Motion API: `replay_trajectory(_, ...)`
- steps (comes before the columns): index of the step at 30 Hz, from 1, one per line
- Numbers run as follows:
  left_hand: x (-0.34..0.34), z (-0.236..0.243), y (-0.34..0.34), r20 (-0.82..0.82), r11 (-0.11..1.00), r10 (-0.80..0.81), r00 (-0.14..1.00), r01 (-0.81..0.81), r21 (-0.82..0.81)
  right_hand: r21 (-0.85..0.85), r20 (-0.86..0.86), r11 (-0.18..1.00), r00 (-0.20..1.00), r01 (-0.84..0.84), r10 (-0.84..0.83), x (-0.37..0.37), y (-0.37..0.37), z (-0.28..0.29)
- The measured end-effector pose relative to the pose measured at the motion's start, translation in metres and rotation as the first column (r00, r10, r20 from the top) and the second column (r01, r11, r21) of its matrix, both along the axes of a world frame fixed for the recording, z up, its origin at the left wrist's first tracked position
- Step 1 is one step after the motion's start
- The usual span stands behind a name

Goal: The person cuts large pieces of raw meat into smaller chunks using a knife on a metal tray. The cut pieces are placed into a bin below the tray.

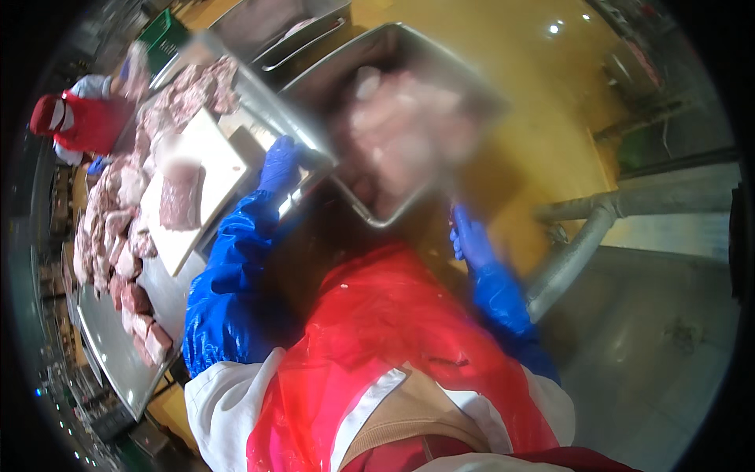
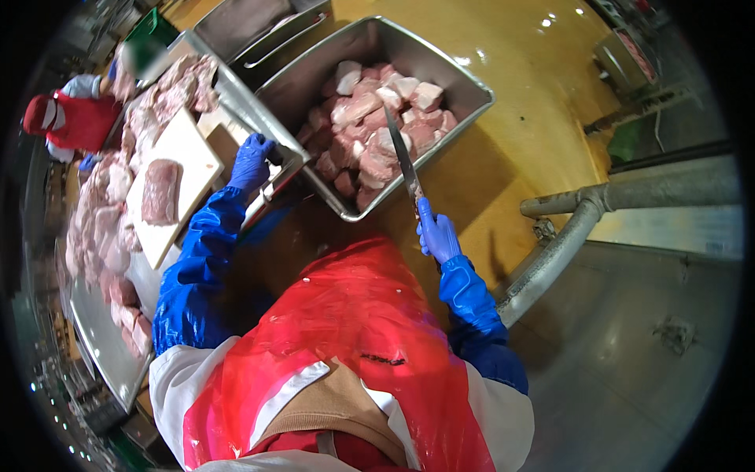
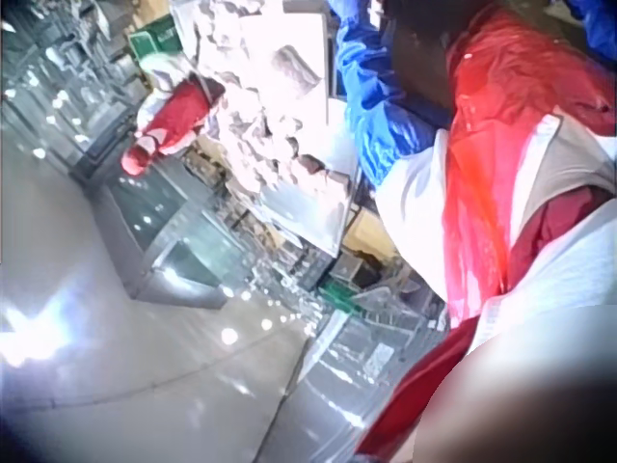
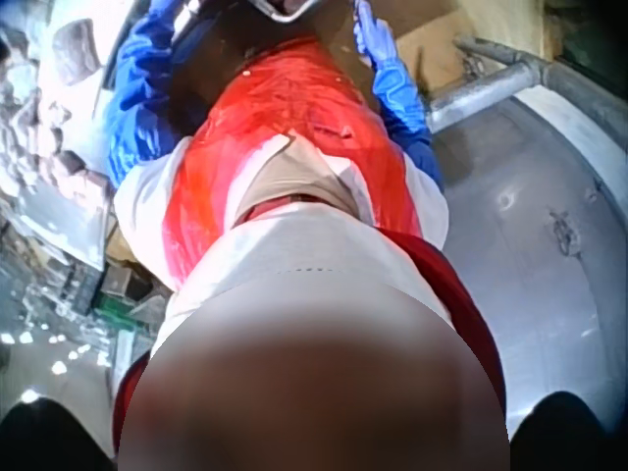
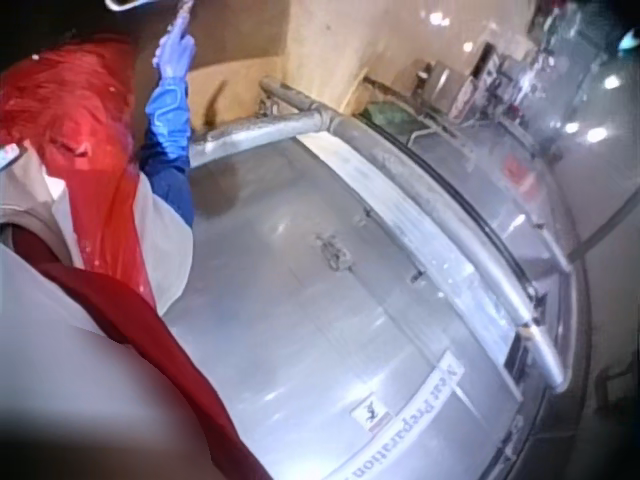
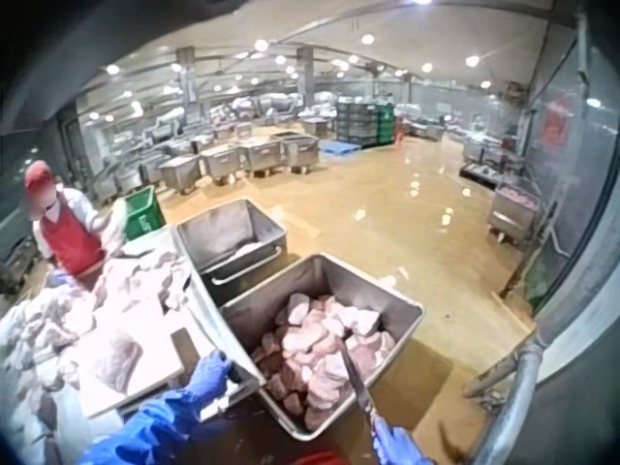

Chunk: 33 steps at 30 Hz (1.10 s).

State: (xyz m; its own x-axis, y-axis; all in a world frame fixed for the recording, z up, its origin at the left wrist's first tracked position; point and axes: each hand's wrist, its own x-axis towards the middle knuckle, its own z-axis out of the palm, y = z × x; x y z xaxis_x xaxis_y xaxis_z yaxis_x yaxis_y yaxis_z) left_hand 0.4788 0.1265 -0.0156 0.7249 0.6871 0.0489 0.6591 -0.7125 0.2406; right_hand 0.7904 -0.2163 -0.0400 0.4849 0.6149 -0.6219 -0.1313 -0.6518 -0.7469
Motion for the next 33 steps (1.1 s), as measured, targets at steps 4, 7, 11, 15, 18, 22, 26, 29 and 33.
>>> replay_trajectory(4,-0.036,-0.012,-0.059,0.279,0.978,0.202,0.939,-0.207,-0.012,0.079,-0.011,0.995,0.998,-0.060,0.061,-0.033,0.043,0.004)
replay_trajectory(7,-0.091,0.007,-0.124,0.361,0.979,0.185,0.914,-0.139,-0.148,0.080,-0.027,0.985,0.987,-0.153,0.155,-0.057,0.078,0.013)
replay_trajectory(11,-0.200,0.034,-0.171,0.386,0.870,0.392,0.835,-0.200,-0.450,0.230,-0.075,0.949,0.968,-0.215,0.238,-0.129,0.144,0.035)
replay_trajectory(15,-0.295,0.053,-0.182,0.523,0.776,0.621,0.584,-0.366,-0.513,0.423,-0.057,0.819,0.891,-0.387,0.451,-0.248,0.206,0.069)
replay_trajectory(18,-0.357,0.055,-0.146,0.648,0.734,0.656,0.387,-0.524,-0.431,0.486,0.079,0.651,0.771,-0.583,0.631,-0.336,0.243,0.078)
replay_trajectory(22,-0.388,0.061,-0.113,0.688,0.725,0.649,0.323,-0.535,-0.433,0.368,0.109,0.575,0.648,-0.731,0.754,-0.405,0.265,0.099)
replay_trajectory(26,-0.381,0.052,-0.100,0.669,0.735,0.675,0.311,-0.367,-0.570,0.477,0.225,0.517,0.667,-0.711,0.710,-0.462,0.321,0.108)
replay_trajectory(29,-0.378,0.045,-0.096,0.658,0.744,0.668,0.348,-0.343,-0.573,0.461,0.436,0.375,0.573,-0.804,0.694,-0.455,0.317,0.082)
replay_trajectory(33,-0.374,0.036,-0.091,0.680,0.706,0.703,0.207,-0.312,-0.635,0.235,0.593,0.223,0.321,-0.946,0.738,-0.425,0.265,0.109)
